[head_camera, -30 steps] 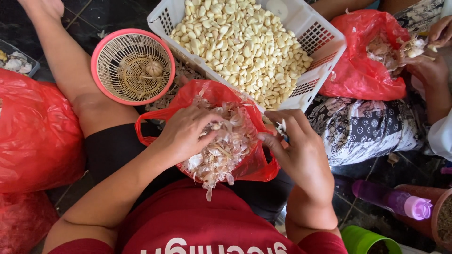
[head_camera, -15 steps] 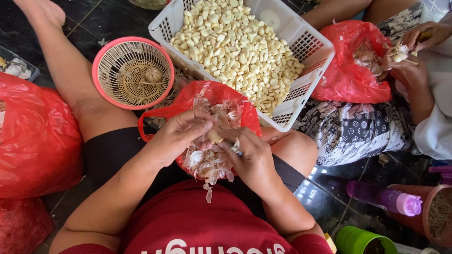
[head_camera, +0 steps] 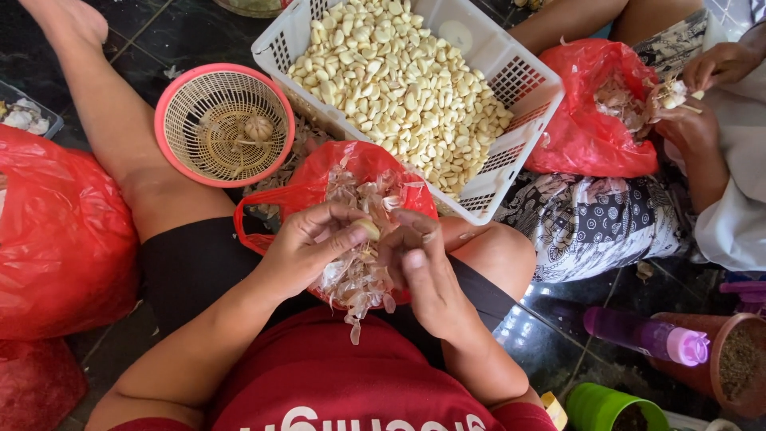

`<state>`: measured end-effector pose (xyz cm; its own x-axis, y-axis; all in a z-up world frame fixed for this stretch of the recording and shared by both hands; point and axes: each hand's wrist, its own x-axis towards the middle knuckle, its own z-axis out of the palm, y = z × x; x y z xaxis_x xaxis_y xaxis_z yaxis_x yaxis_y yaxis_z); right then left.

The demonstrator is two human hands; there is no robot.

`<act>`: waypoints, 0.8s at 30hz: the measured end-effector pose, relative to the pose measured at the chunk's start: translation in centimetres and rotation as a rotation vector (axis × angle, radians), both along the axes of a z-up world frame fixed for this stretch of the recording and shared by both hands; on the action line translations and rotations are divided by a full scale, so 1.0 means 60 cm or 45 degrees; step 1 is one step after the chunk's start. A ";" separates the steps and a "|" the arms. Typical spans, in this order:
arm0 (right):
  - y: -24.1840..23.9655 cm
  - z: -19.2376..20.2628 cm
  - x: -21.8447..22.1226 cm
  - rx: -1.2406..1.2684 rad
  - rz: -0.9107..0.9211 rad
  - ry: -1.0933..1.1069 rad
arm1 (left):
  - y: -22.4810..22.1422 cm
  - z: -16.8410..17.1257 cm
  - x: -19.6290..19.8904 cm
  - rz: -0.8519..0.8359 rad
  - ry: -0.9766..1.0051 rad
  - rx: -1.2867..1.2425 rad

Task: The person sits on the floor and peels garlic cloves by hand, separating the skins from the cloves. The peeled cloves are placed into a white plastic crate, while the skins are discarded into a red plastic bag.

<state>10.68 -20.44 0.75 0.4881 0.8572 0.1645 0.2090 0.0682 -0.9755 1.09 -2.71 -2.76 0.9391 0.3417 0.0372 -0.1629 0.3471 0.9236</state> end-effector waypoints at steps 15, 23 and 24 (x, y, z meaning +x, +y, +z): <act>0.026 -0.016 -0.002 -0.139 -0.456 0.035 | -0.004 0.036 -0.015 0.019 -0.059 0.149; 0.021 -0.030 -0.006 -0.157 -0.389 0.097 | 0.003 0.047 -0.015 0.135 -0.135 0.616; 0.022 -0.027 -0.006 -0.173 -0.355 0.118 | 0.003 0.050 -0.016 0.146 -0.143 0.658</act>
<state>10.32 -19.10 -0.87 0.7149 0.6992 0.0019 0.1114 -0.1113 -0.9875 0.11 -2.55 0.26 0.8776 0.3521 0.3254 -0.2804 -0.1735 0.9441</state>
